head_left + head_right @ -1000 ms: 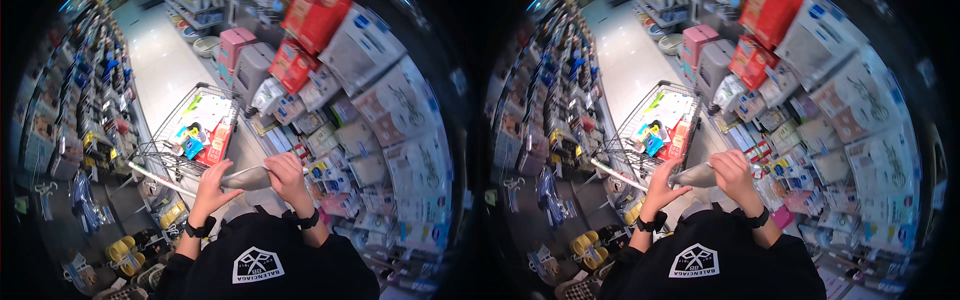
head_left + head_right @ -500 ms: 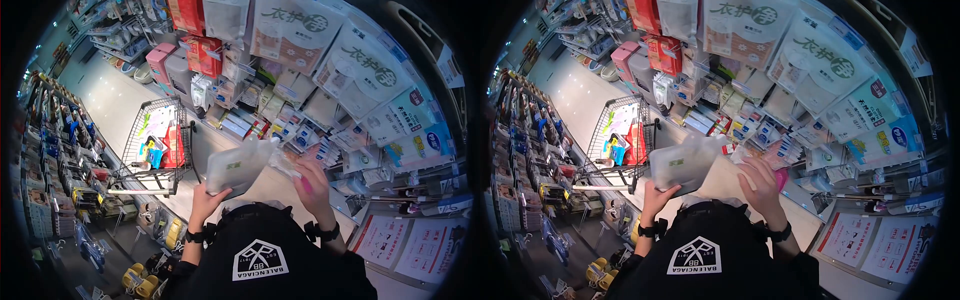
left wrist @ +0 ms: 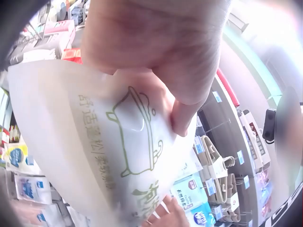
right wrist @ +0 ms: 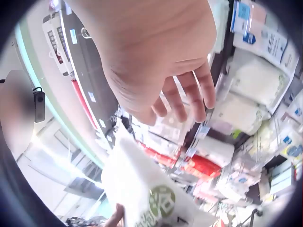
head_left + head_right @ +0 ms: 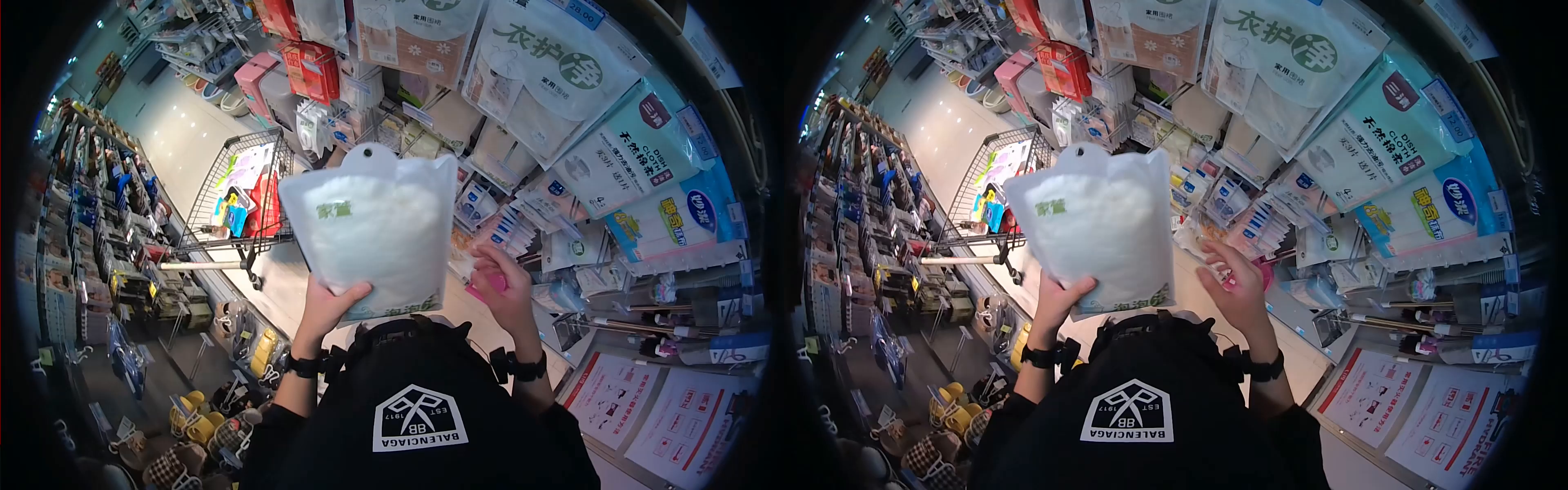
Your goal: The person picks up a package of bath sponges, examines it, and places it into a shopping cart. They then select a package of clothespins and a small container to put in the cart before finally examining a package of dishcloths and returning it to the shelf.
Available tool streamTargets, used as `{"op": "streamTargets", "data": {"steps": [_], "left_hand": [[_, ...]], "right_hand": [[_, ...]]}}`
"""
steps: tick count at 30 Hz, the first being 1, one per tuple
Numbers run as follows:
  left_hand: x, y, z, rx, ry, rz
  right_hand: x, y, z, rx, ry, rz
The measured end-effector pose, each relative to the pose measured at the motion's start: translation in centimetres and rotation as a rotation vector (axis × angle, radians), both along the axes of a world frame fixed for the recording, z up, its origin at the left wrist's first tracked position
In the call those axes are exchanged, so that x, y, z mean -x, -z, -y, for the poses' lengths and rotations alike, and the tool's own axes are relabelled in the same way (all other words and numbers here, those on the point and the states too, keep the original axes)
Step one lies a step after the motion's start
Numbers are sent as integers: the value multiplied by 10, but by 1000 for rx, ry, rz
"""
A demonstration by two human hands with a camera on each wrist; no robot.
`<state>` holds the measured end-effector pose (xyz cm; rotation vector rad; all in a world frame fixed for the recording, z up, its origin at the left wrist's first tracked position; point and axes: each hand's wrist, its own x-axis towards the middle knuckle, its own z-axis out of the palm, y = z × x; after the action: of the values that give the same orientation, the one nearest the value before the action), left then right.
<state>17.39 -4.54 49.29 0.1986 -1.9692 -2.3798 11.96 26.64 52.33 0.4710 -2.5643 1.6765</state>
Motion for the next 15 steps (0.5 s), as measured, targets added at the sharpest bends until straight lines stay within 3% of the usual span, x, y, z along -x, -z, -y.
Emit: {"op": "streamTargets", "data": {"steps": [1,3,9,12,14,15], "left_hand": [[-8,-6,-5,-5,-10,-3],[-5,-10,-25,-124,58,5],[-11,-15,-54,-138,121,51],[-14,-17,-67,-103,-26,-70],[-20,-18,-72,556,-275,-122],[-21,-15,-72,557,-271,-123]], "right_hand": [[-5,-1,13,-5,-10,-3],[1,10,23,739,-298,431],[-15,25,21,591,-259,494],[-17,30,22,530,-203,428],[-17,31,23,457,-173,393],[-15,30,24,383,-142,348]]}}
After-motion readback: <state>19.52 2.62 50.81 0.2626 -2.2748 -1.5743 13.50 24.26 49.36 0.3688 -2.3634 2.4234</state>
